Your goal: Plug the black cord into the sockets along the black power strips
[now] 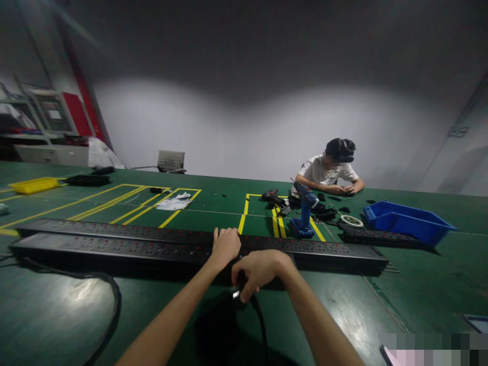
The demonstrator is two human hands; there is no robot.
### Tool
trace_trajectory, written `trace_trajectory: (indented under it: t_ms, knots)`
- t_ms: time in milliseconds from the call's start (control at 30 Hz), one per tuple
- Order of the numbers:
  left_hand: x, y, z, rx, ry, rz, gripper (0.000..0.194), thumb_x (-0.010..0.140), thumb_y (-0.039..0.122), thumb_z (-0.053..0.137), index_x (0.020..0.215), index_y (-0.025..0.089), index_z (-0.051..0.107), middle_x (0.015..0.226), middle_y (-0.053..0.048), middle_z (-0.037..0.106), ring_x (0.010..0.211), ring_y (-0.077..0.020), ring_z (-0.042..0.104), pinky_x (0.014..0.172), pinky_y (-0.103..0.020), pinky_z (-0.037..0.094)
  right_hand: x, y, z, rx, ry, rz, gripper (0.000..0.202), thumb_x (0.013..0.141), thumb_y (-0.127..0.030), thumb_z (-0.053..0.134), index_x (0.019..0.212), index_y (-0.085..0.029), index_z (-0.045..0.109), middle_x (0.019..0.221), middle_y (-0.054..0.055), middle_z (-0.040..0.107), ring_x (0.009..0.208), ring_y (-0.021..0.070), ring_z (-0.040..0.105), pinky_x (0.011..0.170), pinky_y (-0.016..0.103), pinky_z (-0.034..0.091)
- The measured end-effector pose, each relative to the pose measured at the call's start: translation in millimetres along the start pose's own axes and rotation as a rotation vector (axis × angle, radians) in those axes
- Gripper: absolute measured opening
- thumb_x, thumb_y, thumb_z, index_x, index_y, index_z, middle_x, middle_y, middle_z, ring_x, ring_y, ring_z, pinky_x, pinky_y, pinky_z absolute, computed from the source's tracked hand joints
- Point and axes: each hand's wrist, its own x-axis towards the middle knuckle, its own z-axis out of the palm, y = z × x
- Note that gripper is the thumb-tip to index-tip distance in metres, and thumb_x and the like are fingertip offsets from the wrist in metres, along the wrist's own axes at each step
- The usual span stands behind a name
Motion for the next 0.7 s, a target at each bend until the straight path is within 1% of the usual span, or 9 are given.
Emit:
trace_trajectory:
  t_ms: [67, 167, 300, 400, 467, 533, 633, 700]
  knots:
    - [0, 0, -1.0, 0.004, -0.008, -0.002, 0.036, 0.092, 0.023, 0.032, 0.109, 0.021, 0.064, 0.108, -0.010, 0.067, 0.110, -0.0255, 0.053, 0.108, -0.050, 0.017, -20, 7, -12, 0.196, 0.063, -0.065, 0.053, 0.068, -0.040, 0.075, 0.115, -0.021, 0.059, 0.071, -0.003, 0.061, 0.058, 0.0112, 0.060, 0.053, 0.019, 0.046]
    - [2, 0, -0.5, -0.003, -0.014, 0.001, 0.036, 0.091, 0.023, 0.032, 0.108, 0.021, 0.064, 0.108, -0.010, 0.066, 0.110, -0.0256, 0.053, 0.108, -0.049, 0.017, -42, 20, -23, 0.422, 0.231, -0.124, 0.055, 0.070, -0.036, 0.074, 0.118, -0.019, 0.055, 0.081, -0.002, 0.058, 0.060, 0.0093, 0.060, 0.057, 0.020, 0.049]
    - [4, 0, 2.5, -0.027, -0.011, -0.005, 0.034, 0.091, 0.022, 0.034, 0.106, 0.023, 0.065, 0.107, -0.009, 0.067, 0.109, -0.0254, 0.054, 0.108, -0.049, 0.016, -54, 42, -28, 0.573, 0.493, -0.130, 0.055, 0.069, -0.037, 0.075, 0.117, -0.019, 0.055, 0.087, 0.000, 0.054, 0.066, 0.0091, 0.058, 0.060, 0.023, 0.052]
    - [3, -1, 2.6, -0.060, 0.007, 0.015, 0.033, 0.090, 0.021, 0.036, 0.105, 0.023, 0.064, 0.107, -0.007, 0.067, 0.109, -0.0248, 0.054, 0.109, -0.049, 0.016, -51, 59, -28, 0.643, 0.654, -0.082, 0.054, 0.067, -0.040, 0.076, 0.112, -0.018, 0.056, 0.088, 0.000, 0.052, 0.064, 0.0086, 0.056, 0.056, 0.023, 0.052]
    - [3, 0, 0.3, -0.102, 0.045, 0.048, 0.034, 0.090, 0.018, 0.035, 0.108, 0.024, 0.063, 0.109, -0.006, 0.066, 0.109, -0.0235, 0.054, 0.109, -0.047, 0.017, -44, 69, -28, 0.678, 0.739, -0.050, 0.055, 0.067, -0.040, 0.077, 0.112, -0.018, 0.055, 0.081, -0.002, 0.052, 0.061, 0.0087, 0.055, 0.051, 0.021, 0.048]
    - [3, 3, -4.4, -0.154, 0.090, 0.089, 0.036, 0.089, 0.015, 0.035, 0.114, 0.024, 0.059, 0.113, -0.005, 0.064, 0.110, -0.0220, 0.053, 0.108, -0.044, 0.023, -34, 77, -28, 0.683, 0.816, -0.008, 0.056, 0.067, -0.039, 0.077, 0.112, -0.017, 0.052, 0.072, -0.004, 0.052, 0.056, 0.0088, 0.052, 0.046, 0.020, 0.043]
    - [0, 9, -14.2, -0.230, 0.126, 0.202, 0.043, 0.086, 0.016, 0.042, 0.128, 0.023, 0.050, 0.124, -0.006, 0.058, 0.116, -0.0214, 0.049, 0.104, -0.038, 0.031, -15, 85, -26, 0.651, 0.922, 0.070, 0.056, 0.068, -0.038, 0.076, 0.112, -0.015, 0.050, 0.064, -0.005, 0.053, 0.049, 0.0082, 0.047, 0.043, 0.019, 0.036]
    - [-4, 12, -20.4, -0.273, 0.136, 0.319, 0.054, 0.082, 0.019, 0.050, 0.135, 0.023, 0.042, 0.132, -0.007, 0.051, 0.121, -0.0221, 0.045, 0.105, -0.036, 0.032, -2, 89, -23, 0.625, 0.989, 0.122, 0.057, 0.068, -0.037, 0.075, 0.113, -0.014, 0.050, 0.064, -0.005, 0.054, 0.049, 0.0084, 0.048, 0.045, 0.020, 0.034]
